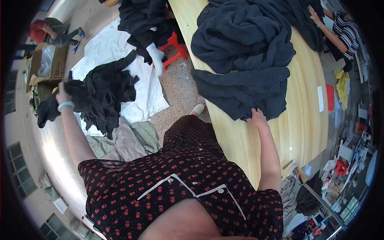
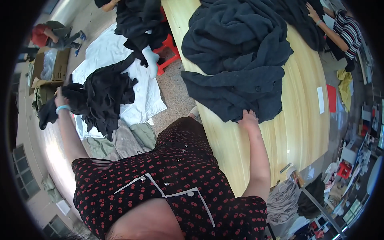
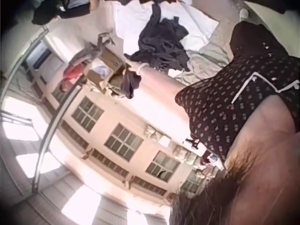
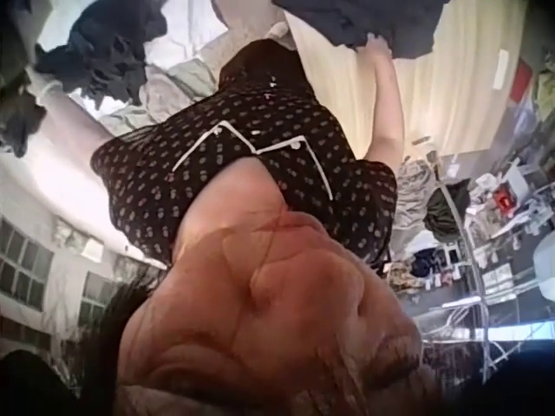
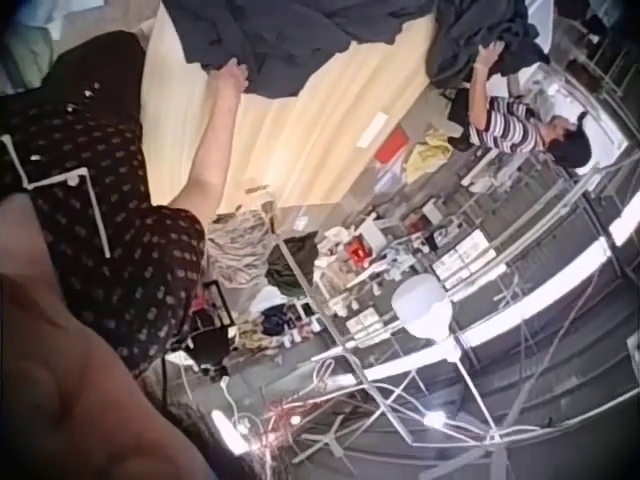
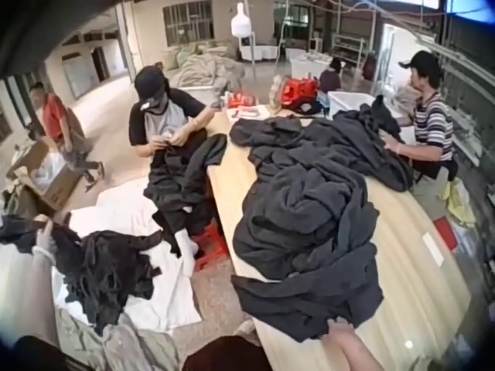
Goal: Folding and inspecting black garments on a large workbench in a factory setting.
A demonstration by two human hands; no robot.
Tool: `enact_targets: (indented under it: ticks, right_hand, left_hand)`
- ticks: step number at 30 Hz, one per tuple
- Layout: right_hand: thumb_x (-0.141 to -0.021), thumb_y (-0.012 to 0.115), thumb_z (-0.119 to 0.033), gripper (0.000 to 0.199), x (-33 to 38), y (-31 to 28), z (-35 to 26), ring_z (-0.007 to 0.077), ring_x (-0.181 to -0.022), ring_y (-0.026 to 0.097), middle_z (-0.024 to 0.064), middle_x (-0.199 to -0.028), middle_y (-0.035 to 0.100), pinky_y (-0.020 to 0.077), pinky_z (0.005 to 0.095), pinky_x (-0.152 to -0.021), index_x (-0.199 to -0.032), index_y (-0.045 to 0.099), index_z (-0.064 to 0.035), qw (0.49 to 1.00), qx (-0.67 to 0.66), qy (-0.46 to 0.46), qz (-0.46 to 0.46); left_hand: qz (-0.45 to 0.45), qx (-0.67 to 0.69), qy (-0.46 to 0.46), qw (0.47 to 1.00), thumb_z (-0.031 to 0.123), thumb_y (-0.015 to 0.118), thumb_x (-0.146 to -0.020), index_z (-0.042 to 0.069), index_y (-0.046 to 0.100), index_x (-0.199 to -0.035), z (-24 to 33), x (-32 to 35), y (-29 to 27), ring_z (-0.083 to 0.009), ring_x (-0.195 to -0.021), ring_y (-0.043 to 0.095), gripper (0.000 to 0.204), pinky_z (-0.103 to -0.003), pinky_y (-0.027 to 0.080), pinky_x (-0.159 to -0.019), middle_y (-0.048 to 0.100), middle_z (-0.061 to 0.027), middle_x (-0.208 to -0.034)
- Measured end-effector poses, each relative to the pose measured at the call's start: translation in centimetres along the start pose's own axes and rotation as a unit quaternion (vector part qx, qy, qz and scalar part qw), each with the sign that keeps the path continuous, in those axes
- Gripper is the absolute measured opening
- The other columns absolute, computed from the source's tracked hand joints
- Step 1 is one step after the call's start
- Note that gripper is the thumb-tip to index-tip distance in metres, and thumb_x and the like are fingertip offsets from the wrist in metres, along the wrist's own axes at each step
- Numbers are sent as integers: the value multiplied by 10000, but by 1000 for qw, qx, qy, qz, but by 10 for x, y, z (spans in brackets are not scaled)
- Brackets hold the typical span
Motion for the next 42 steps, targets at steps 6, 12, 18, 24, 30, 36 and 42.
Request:
enact_targets:
  ticks: [6, 12, 18, 24, 30, 36, 42]
  right_hand:
    - [-705, 552, -28, 433, 56, -129, -106, 298, -1073, 426, 147, -1095, 483, 333, 380, -921, -1128, 466, -55, 902, -130, -266, 315]
    - [-706, 606, -99, 487, -22, -122, -113, 281, -1091, 393, 151, -1149, 436, 290, 405, -933, -1163, 440, -79, 902, 23, -230, 364]
    - [-710, 611, -156, 341, -31, -126, -117, 247, -896, 486, 103, -906, 525, 349, 365, -832, -1028, 527, -68, 881, 91, -235, 401]
    - [-731, 540, -117, 174, 1, -171, -79, 302, -733, 569, 135, -781, 598, 437, 337, -683, -883, 558, -34, 879, -307, -180, 318]
    - [-779, 580, -140, 128, 110, -232, -61, 44, -655, 473, -5, -683, 538, 396, 191, -618, -839, 557, -30, 791, -477, -177, 339]
    - [-828, 534, -116, 108, 223, -268, 20, 19, -652, 510, -19, -743, 573, 398, 139, -590, -867, 569, -21, 600, -619, -258, 436]
    - [-837, 522, -137, 125, 309, -260, 65, 20, -637, 514, -26, -736, 574, 407, 151, -569, -870, 566, -25, 526, -655, -330, 430]
  left_hand:
    - [-535, -298, 223, 758, 266, 622, -725, 17, 490, -1107, -112, 272, 307, -262, -929, 553, 475, -323, 421, -830, 557, -165, -1038]
    - [-541, -136, 594, 580, 335, 699, -612, 44, 441, -1139, -29, 514, 357, -328, -998, 457, 655, -364, 359, -879, 462, -175, -1087]
    - [-553, -290, 554, 551, 245, 647, -666, 44, 488, -1044, -62, 525, 402, -321, -907, 518, 457, -372, 373, -843, 547, -158, -953]
    - [-541, -272, 506, 614, 205, 642, -644, 50, 429, -1084, -41, 515, 380, -334, -879, 520, 513, -386, 385, -797, 531, -171, -936]
    - [-363, -29, 403, 839, 171, 665, -632, 48, 322, -1201, 2, 540, 337, -365, -961, 457, 676, -419, 373, -812, 448, -200, -1027]
    - [-561, -10, 418, 715, 136, 695, -606, -11, 496, -891, 18, 608, 335, -315, -832, 541, 377, -357, 433, -746, 545, -160, -855]
    - [-877, 39, 316, 361, 265, 690, -661, -19, 439, -1077, 50, 746, 237, -148, -915, 501, 562, -272, 394, -819, 544, -104, -969]
Point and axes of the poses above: each hand's wrist, its own x-axis away from the middle knuckle, its own y-axis out of the palm, z = x × y, the point moved 10 cm from there along -x, towards the middle knuckle
